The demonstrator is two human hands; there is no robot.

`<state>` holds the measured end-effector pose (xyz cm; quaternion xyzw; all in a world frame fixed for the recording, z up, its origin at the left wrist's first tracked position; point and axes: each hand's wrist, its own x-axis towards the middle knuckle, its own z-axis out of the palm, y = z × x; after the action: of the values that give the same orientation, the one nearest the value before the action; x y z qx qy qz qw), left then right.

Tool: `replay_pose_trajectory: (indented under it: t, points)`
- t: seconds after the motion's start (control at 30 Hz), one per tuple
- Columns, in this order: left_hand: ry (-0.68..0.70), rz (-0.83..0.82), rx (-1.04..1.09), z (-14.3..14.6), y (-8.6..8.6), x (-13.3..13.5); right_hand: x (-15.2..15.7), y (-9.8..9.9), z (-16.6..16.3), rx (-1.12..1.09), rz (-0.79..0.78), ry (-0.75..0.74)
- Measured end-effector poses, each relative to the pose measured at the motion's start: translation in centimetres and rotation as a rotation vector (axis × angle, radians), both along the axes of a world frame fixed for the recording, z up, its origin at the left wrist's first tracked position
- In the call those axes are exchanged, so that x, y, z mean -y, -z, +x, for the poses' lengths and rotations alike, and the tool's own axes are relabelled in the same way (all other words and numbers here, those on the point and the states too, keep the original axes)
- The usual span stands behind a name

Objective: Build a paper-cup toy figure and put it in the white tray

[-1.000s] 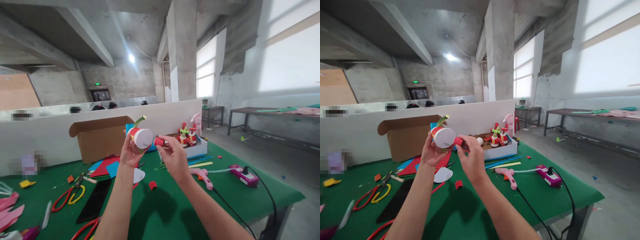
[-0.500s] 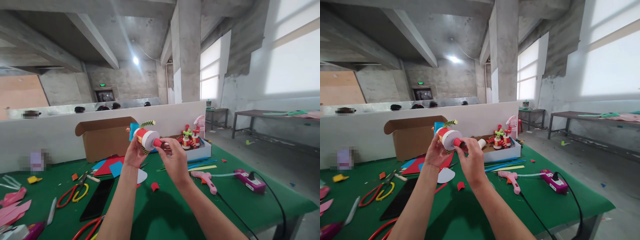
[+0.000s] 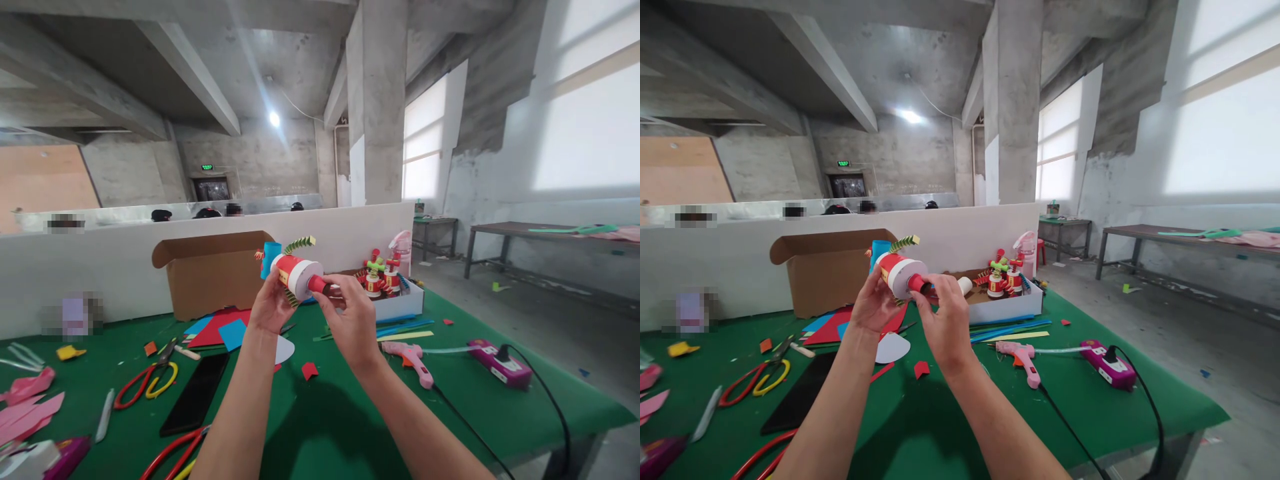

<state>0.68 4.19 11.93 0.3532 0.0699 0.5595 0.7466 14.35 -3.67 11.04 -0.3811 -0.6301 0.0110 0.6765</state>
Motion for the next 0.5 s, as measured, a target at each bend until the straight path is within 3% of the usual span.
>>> replay_pose_trajectory:
  t: [0.5]
  points:
    - [-0.018, -0.016, -0.033, 0.48, -0.51, 0.74, 0.25, -0.15, 0.12, 0.002, 0.004, 0.019]
